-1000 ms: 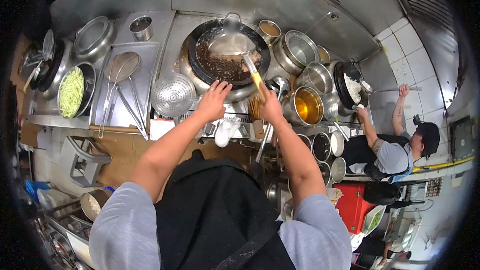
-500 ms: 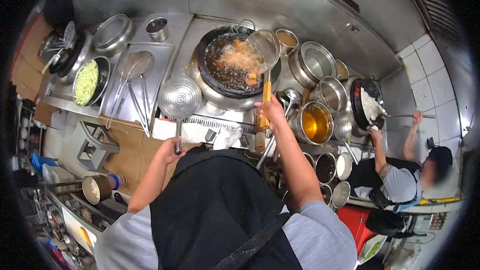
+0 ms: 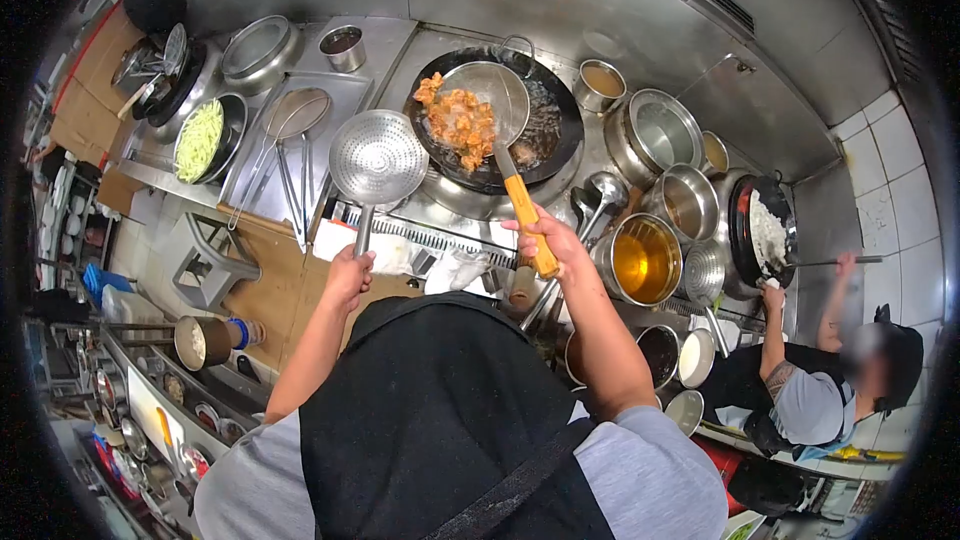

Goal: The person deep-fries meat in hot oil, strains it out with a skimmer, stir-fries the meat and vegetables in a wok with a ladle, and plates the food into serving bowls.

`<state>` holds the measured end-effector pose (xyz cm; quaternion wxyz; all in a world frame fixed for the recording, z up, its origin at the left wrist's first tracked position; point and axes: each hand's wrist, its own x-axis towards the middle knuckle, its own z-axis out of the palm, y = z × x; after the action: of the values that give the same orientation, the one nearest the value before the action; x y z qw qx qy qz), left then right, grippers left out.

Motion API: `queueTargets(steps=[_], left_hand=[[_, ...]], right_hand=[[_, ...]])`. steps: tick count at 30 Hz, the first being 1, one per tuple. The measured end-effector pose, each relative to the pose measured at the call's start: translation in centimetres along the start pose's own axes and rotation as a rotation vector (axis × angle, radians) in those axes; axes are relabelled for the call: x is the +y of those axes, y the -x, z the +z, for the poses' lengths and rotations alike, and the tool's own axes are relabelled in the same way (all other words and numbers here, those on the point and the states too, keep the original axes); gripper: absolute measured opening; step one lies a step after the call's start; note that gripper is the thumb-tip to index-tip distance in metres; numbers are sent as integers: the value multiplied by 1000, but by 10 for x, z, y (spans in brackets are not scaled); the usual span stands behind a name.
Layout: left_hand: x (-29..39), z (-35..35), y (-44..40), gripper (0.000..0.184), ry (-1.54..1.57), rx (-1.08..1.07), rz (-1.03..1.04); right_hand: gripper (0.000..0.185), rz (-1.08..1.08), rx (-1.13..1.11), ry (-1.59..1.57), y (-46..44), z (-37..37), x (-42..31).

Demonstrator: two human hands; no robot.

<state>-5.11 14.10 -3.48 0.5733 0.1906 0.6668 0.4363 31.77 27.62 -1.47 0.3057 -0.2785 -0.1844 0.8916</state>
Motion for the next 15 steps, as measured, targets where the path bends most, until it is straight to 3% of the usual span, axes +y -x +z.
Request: queueTargets(steps=[8,15], left_hand=[[2,13,2,12,5,31,8],[4,13,-3,10,-42,25,29]], right_hand=[[72,-37,34,159,44,2,-1],[81,-203,334,512,36,31,5]])
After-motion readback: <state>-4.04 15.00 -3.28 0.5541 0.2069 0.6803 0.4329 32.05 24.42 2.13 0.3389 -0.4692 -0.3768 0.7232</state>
